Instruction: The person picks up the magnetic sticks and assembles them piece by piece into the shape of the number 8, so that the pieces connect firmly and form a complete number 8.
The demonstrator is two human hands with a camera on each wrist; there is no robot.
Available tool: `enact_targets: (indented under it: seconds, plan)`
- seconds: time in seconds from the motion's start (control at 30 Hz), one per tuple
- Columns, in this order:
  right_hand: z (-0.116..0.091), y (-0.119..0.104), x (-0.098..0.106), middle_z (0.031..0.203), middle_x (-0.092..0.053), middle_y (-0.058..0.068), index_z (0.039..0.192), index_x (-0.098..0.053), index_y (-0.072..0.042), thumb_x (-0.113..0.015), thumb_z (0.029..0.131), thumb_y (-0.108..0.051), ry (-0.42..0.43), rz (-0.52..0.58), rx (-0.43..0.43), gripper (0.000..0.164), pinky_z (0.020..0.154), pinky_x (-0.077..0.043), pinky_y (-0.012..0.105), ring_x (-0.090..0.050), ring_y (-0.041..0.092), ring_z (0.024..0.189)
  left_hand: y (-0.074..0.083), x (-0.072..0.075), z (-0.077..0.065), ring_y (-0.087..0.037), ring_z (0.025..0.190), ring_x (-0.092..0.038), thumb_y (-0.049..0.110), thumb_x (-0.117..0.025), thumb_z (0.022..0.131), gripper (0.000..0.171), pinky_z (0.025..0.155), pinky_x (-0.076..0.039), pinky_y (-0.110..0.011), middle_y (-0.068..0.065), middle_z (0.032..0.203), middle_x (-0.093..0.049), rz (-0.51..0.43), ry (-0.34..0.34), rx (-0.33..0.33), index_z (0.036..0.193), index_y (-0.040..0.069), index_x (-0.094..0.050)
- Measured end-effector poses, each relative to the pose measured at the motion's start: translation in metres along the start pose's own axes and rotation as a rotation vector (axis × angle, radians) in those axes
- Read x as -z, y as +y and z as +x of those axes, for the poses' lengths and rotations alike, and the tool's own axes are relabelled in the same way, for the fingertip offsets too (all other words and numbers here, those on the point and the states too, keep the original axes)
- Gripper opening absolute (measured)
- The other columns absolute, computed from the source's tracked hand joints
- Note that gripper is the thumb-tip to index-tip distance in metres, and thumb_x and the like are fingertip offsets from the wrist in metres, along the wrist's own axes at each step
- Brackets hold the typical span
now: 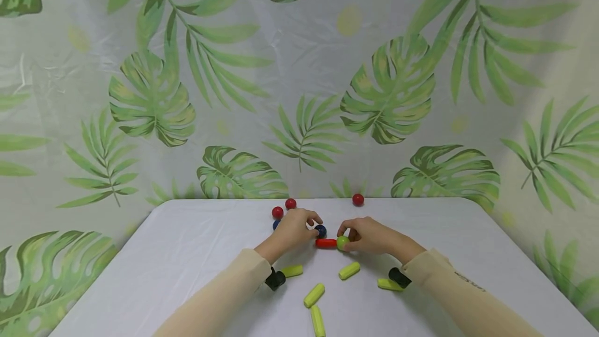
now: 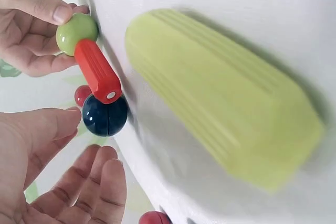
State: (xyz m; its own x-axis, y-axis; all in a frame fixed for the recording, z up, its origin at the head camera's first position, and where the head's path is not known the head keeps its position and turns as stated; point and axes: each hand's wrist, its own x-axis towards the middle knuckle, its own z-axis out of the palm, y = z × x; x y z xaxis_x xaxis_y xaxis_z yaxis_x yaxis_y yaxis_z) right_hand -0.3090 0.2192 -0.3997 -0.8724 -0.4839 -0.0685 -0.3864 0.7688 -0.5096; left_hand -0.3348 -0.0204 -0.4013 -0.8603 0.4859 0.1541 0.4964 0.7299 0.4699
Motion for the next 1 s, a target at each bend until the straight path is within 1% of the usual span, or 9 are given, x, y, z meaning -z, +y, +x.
enact_targets:
  seconds: [0.13, 0.23, 0.47, 0.73, 0.87, 1.0]
  plan:
    - [0.0, 0.0, -0.001, 0.09, -0.071, -0.003, 0.118, -0.072, -0.014, -0.082, 0.095, -0.017, -0.003, 0.005, 0.009, 0.025, 0.074, -0.055, 0.027, -0.062, 0.01, 0.079, -0.001, -0.006, 0.004, -0.025, 0.101, -0.066, 0.012, -0.08, 0.096, 0.028, 0.091, -0.06, -0.04, -0.013, 0.115, -0.075, -0.002, -0.028, 0.023, 0.124, 0.012, -0.079]
    - [0.001, 0.0, -0.001, 0.09, -0.071, -0.003, 0.119, -0.072, -0.014, -0.083, 0.095, -0.017, -0.005, 0.011, 0.006, 0.026, 0.074, -0.055, 0.027, -0.062, 0.01, 0.079, -0.002, -0.008, 0.006, -0.025, 0.102, -0.066, 0.012, -0.079, 0.097, 0.03, 0.093, -0.061, -0.042, -0.013, 0.117, -0.075, -0.012, -0.049, 0.044, 0.127, 0.012, -0.078]
    - [0.0, -0.001, 0.0, 0.09, -0.071, -0.002, 0.118, -0.072, -0.014, -0.083, 0.095, -0.016, 0.0, 0.016, -0.001, 0.025, 0.072, -0.055, 0.027, -0.062, 0.011, 0.078, -0.006, -0.008, 0.007, -0.024, 0.098, -0.068, 0.012, -0.081, 0.095, 0.033, 0.092, -0.061, -0.043, -0.013, 0.111, -0.077, -0.037, -0.051, 0.06, 0.127, 0.011, -0.077]
    - [0.002, 0.001, -0.002, 0.091, -0.071, -0.002, 0.118, -0.072, -0.015, -0.083, 0.095, -0.017, -0.002, 0.028, -0.025, 0.026, 0.073, -0.055, 0.029, -0.062, 0.012, 0.079, -0.013, -0.01, 0.011, -0.022, 0.092, -0.071, 0.013, -0.087, 0.091, 0.032, 0.089, -0.062, -0.042, -0.011, 0.103, -0.081, -0.067, -0.054, 0.074, 0.122, 0.011, -0.078]
    - [0.001, 0.001, -0.002, 0.092, -0.071, -0.002, 0.118, -0.072, -0.015, -0.083, 0.095, -0.017, -0.011, 0.033, -0.034, 0.026, 0.073, -0.055, 0.029, -0.062, 0.012, 0.08, -0.015, -0.011, 0.013, -0.02, 0.09, -0.07, 0.014, -0.086, 0.091, 0.031, 0.09, -0.062, -0.042, -0.01, 0.102, -0.08, -0.076, -0.058, 0.075, 0.121, 0.011, -0.077]
    - [-0.001, 0.001, 0.001, 0.094, -0.072, -0.002, 0.118, -0.072, -0.015, -0.082, 0.096, -0.017, -0.018, 0.025, -0.031, 0.025, 0.075, -0.056, 0.028, -0.063, 0.012, 0.081, -0.016, -0.012, 0.014, -0.02, 0.092, -0.071, 0.015, -0.086, 0.092, 0.031, 0.092, -0.063, -0.042, -0.01, 0.104, -0.08, -0.106, -0.054, 0.086, 0.12, 0.01, -0.077]
